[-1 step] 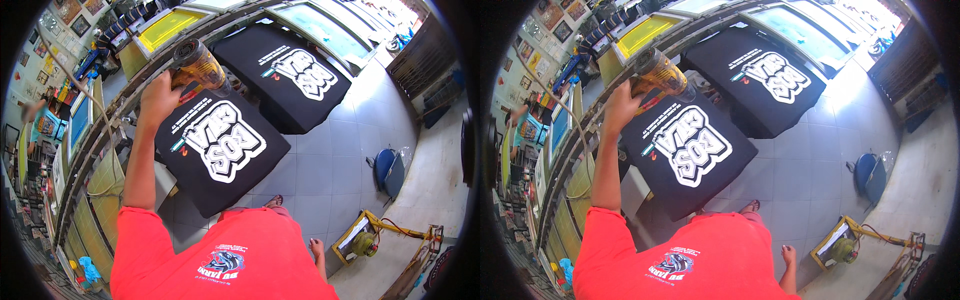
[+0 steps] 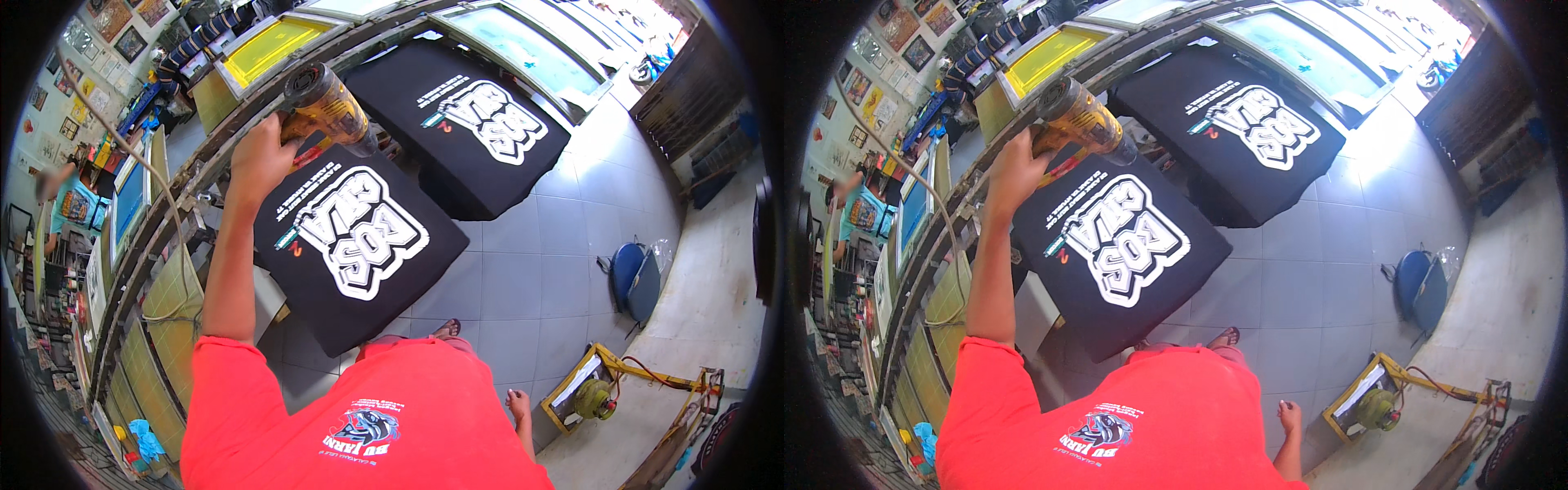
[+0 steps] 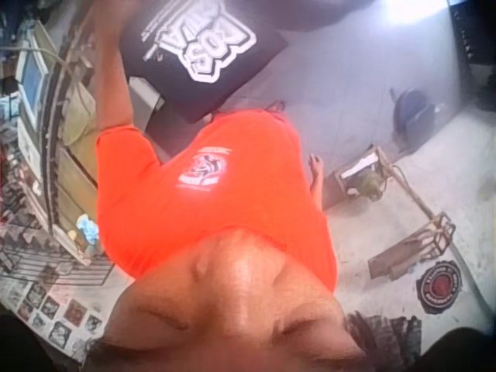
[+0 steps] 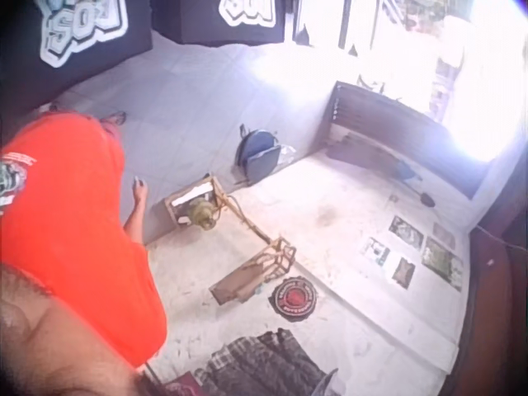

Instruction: The person uses a heat gun to dry ink on black t-shirts printed with a white logo. They then position a screen printing frame over a shirt and use a squeegee to apply teal ink through the stencil. The process is repeated for multiple shirts.

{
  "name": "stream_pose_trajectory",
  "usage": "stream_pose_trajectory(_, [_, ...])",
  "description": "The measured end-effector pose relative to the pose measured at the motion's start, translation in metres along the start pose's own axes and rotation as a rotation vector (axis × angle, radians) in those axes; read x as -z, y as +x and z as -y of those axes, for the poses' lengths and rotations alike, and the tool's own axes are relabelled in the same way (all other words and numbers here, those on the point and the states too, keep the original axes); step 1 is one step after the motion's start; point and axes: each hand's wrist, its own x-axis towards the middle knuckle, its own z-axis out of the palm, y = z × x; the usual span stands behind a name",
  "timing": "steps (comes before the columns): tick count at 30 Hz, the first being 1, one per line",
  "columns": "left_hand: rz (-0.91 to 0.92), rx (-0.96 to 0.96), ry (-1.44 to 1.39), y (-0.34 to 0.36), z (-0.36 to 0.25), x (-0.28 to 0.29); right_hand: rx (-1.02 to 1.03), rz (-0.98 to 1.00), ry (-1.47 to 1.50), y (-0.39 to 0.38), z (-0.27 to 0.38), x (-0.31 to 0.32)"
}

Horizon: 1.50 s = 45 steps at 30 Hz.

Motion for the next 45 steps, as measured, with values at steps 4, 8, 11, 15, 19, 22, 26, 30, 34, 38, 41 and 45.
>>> stream_pose_trajectory(4, [0.026, 0.014, 0.019, 0.031, -0.028, -0.024, 0.026, 0.023, 0.005, 0.038, 0.026, 0.048])
stream_pose_trajectory(8, [0.061, -0.001, 0.026, 0.06, -0.057, -0.052, 0.129, -0.02, -0.087, 0.091, 0.068, 0.082])
stream_pose_trajectory(11, [0.056, 0.039, 0.032, 0.072, -0.071, -0.063, 0.189, -0.015, -0.07, 0.119, 0.134, 0.082])
stream_pose_trajectory(15, [0.091, 0.076, 0.033, 0.09, -0.074, -0.083, 0.264, 0.031, -0.111, 0.152, 0.193, 0.075])
stream_pose_trajectory(19, [0.133, 0.109, 0.021, 0.107, -0.08, -0.101, 0.285, 0.091, -0.217, 0.166, 0.227, 0.068])
stream_pose_trajectory(22, [0.128, 0.152, 0.019, 0.116, -0.086, -0.107, 0.254, 0.153, -0.28, 0.185, 0.239, 0.075])
stream_pose_trajectory(26, [0.136, 0.199, 0.017, 0.129, -0.103, -0.113, 0.193, 0.211, -0.453, 0.21, 0.27, 0.098])
stream_pose_trajectory(30, [0.145, 0.26, 0.07, 0.135, -0.119, -0.123, 0.217, 0.267, -0.508, 0.241, 0.328, 0.129])
stream_pose_trajectory(34, [0.12, 0.355, 0.099, 0.142, -0.137, -0.132, 0.199, 0.271, -0.47, 0.33, 0.362, 0.18])
stream_pose_trajectory(38, [0.15, 0.41, 0.153, 0.149, -0.157, -0.133, 0.305, 0.235, -0.45, 0.397, 0.418, 0.216])
stream_pose_trajectory(41, [0.168, 0.443, 0.191, 0.151, -0.166, -0.135, 0.298, 0.21, -0.401, 0.411, 0.464, 0.219])
stream_pose_trajectory(45, [0.192, 0.443, 0.189, 0.155, -0.17, -0.142, 0.354, 0.276, -0.387, 0.413, 0.481, 0.207])
